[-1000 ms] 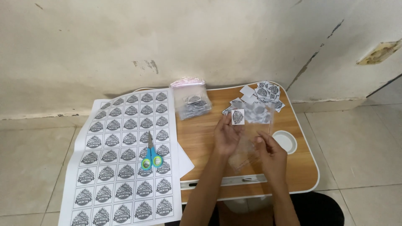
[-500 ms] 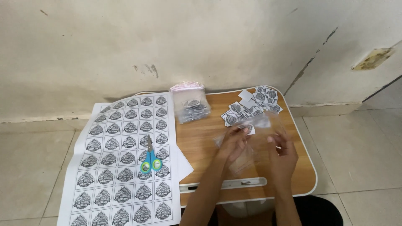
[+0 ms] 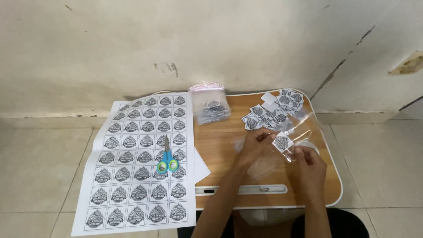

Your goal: Picking up individual stickers and placing them into small plastic zip-lock bags on a low table.

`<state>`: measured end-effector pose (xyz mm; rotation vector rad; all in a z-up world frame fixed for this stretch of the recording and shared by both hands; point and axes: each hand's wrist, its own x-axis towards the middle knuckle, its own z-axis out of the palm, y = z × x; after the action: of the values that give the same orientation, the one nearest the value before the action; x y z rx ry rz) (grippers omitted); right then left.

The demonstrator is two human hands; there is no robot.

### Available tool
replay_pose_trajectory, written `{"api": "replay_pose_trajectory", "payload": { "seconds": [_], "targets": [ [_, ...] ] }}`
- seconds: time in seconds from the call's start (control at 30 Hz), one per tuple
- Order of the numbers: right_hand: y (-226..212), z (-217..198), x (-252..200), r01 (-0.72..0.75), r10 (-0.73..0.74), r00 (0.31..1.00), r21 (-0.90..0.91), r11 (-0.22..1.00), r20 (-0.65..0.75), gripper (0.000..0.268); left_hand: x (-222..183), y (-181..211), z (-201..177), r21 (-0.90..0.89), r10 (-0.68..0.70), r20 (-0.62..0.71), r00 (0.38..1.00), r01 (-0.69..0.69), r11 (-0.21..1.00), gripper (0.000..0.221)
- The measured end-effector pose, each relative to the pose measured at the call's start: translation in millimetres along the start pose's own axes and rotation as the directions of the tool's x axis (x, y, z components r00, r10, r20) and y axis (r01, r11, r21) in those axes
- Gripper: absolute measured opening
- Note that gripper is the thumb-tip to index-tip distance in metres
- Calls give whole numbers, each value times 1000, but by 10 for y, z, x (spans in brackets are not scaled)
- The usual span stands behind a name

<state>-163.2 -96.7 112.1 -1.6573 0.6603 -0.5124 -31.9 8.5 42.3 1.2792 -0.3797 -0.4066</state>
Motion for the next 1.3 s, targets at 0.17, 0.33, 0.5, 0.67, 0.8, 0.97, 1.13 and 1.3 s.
{"api": "replay_pose_trajectory", "payload": {
  "seconds": [0.17, 0.33, 0.5, 0.67, 0.8, 0.97, 1.13, 1.3],
  "targets": [
    [-204, 24, -60, -125, 125, 992, 41, 991, 11, 37, -20, -171, 77, 48, 113, -13, 994, -112, 993, 9],
    [64, -52, 93, -90, 91, 996, 73, 993, -4, 40, -62, 264, -85, 199, 3, -98, 995, 17, 980, 9],
    [623, -86, 283, 124, -126, 988, -22, 992, -95, 27, 90, 409, -770, -19, 105, -386, 916, -122, 992, 9],
    [567, -17, 229, 106, -112, 992, -87, 990, -65, 29, 260, 693, -1531, -92, -58, -599, 798, 3, 996, 10],
    [499, -30, 196, 80, -81, 996, -38, 996, -37, 28, 527, 568, -1962, -52, -27, -712, 701, -15, 999, 15],
    [463, -36, 188, 54, -56, 998, -42, 998, -32, 28, 539, 630, -1939, 155, 29, -746, 666, 131, 979, 19],
    [496, -41, 208, 50, -52, 998, -57, 997, -26, 26, 508, 525, -2000, 396, 158, -747, 646, 242, 886, 28],
    [446, -35, 186, 34, -35, 999, -49, 998, -20, 26, 413, 561, -1747, 848, 525, -520, 673, 339, 407, 54]
  ]
}}
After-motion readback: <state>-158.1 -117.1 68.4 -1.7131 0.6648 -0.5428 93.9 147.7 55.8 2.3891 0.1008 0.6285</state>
